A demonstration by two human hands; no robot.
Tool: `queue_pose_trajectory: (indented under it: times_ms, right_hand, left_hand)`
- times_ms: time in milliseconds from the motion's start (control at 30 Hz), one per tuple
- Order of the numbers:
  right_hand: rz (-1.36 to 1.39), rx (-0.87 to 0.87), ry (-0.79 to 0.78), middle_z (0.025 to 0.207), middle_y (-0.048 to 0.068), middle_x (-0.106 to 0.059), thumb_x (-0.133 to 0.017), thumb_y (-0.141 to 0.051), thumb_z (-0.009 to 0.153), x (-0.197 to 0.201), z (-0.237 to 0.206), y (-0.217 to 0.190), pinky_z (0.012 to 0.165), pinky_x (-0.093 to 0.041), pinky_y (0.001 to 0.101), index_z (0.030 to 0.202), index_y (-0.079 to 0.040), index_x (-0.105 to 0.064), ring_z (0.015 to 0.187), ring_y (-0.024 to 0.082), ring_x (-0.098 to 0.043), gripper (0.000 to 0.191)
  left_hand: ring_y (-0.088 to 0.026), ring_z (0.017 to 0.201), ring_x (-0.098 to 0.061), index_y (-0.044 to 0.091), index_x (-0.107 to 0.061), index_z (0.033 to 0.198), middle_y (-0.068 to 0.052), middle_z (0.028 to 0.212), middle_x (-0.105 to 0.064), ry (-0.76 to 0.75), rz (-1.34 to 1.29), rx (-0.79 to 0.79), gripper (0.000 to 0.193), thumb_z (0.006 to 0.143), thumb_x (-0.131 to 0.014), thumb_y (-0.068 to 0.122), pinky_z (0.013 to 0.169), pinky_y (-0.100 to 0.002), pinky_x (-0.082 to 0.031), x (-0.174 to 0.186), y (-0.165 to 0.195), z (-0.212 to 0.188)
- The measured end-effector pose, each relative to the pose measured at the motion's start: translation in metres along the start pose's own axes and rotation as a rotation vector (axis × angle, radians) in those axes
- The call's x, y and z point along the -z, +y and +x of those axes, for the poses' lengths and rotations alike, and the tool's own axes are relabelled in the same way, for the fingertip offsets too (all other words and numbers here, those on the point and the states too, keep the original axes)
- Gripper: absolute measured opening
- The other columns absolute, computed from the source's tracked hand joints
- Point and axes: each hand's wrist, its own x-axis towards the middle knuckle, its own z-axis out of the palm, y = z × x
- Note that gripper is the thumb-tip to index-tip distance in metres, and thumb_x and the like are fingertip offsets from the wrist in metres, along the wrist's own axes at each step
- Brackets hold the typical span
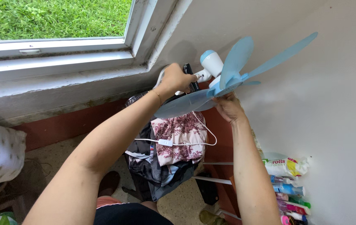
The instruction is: The person works on a small blue clip fan placed on a pile of clothes by a window. They detach the front blade assembly from the fan body, handle the blades and hub, then reattach the blade assembly and adjust the fan head and clip mount by hand.
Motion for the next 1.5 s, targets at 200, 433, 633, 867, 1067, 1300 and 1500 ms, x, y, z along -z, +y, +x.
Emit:
queue_pose_trajectory:
  times_ms: [200, 433, 633, 867, 1067, 1300, 1500]
  right_hand:
    - [-0.076, -0.009, -0.023, 0.121, 0.005, -0.071, -0.079, 0.007, 0.085, -0.004, -0.005, -0.001, 0.111, -0.046, 0.0541, 0.126, -0.009, -0.061, 0.124, 0.025, -0.066, 0.047]
    - [0.011, 0.008, -0.016, 0.118, -0.001, -0.071, -0.079, 0.007, 0.077, 0.000, -0.005, 0.005, 0.112, -0.049, 0.0478, 0.124, -0.017, -0.062, 0.120, 0.021, -0.065, 0.055]
    - [0.002, 0.024, -0.026, 0.123, -0.001, -0.068, -0.072, 0.016, 0.082, 0.004, 0.006, 0.005, 0.114, -0.046, 0.0425, 0.127, -0.014, -0.061, 0.122, 0.018, -0.063, 0.055]
    - [-0.045, -0.013, -0.003, 0.119, -0.002, -0.068, -0.071, 0.014, 0.081, 0.007, 0.001, 0.001, 0.113, -0.047, 0.0433, 0.123, -0.016, -0.061, 0.119, 0.017, -0.063, 0.053]
    - [-0.011, 0.001, 0.003, 0.118, 0.000, -0.069, -0.071, 0.012, 0.084, 0.003, 0.000, 0.002, 0.111, -0.048, 0.0461, 0.122, -0.014, -0.062, 0.118, 0.019, -0.064, 0.047]
    - [0.011, -0.012, -0.025, 0.118, 0.001, -0.069, -0.073, 0.010, 0.082, -0.001, -0.004, -0.003, 0.110, -0.051, 0.0497, 0.123, -0.015, -0.063, 0.118, 0.022, -0.065, 0.049]
    - [-0.020, -0.004, 0.006, 0.123, -0.003, -0.067, -0.073, 0.013, 0.084, 0.014, 0.002, 0.007, 0.113, -0.046, 0.0396, 0.126, -0.016, -0.061, 0.122, 0.015, -0.061, 0.053]
  left_hand:
    - [-0.041, 0.078, -0.073, -0.009, -0.071, 0.085, -0.028, 0.079, -0.071, 0.190, 0.253, -0.371, 0.034, 0.075, -0.084, 0.021, 0.074, -0.044, -0.057, -0.008, -0.001, -0.013]
    - [-0.045, 0.083, -0.071, -0.008, -0.069, 0.089, -0.029, 0.083, -0.070, 0.175, 0.328, -0.424, 0.031, 0.078, -0.082, 0.018, 0.078, -0.047, -0.057, -0.012, -0.005, -0.009]
    - [-0.047, 0.082, -0.069, -0.006, -0.073, 0.086, -0.030, 0.082, -0.071, 0.194, 0.414, -0.486, 0.030, 0.076, -0.084, 0.020, 0.078, -0.050, -0.055, -0.002, -0.007, 0.003]
    - [-0.036, 0.075, -0.081, -0.008, -0.069, 0.080, -0.023, 0.077, -0.075, -0.077, 0.014, 0.012, 0.029, 0.080, -0.077, 0.020, 0.072, -0.042, -0.062, 0.003, 0.005, 0.003]
    - [-0.049, 0.077, -0.069, -0.008, -0.069, 0.094, -0.030, 0.080, -0.070, 0.245, 0.489, -0.596, 0.023, 0.077, -0.074, 0.007, 0.071, -0.051, -0.056, -0.012, -0.002, -0.007]
    - [-0.040, 0.071, -0.074, -0.009, -0.070, 0.082, -0.029, 0.076, -0.072, 0.080, 0.272, -0.433, 0.029, 0.076, -0.081, 0.017, 0.065, -0.044, -0.059, -0.002, 0.003, 0.003]
    - [-0.023, 0.059, -0.078, -0.014, -0.070, 0.081, -0.025, 0.075, -0.076, -0.106, -0.086, 0.006, 0.038, 0.079, -0.080, 0.022, 0.054, -0.033, -0.064, 0.004, -0.002, 0.007]
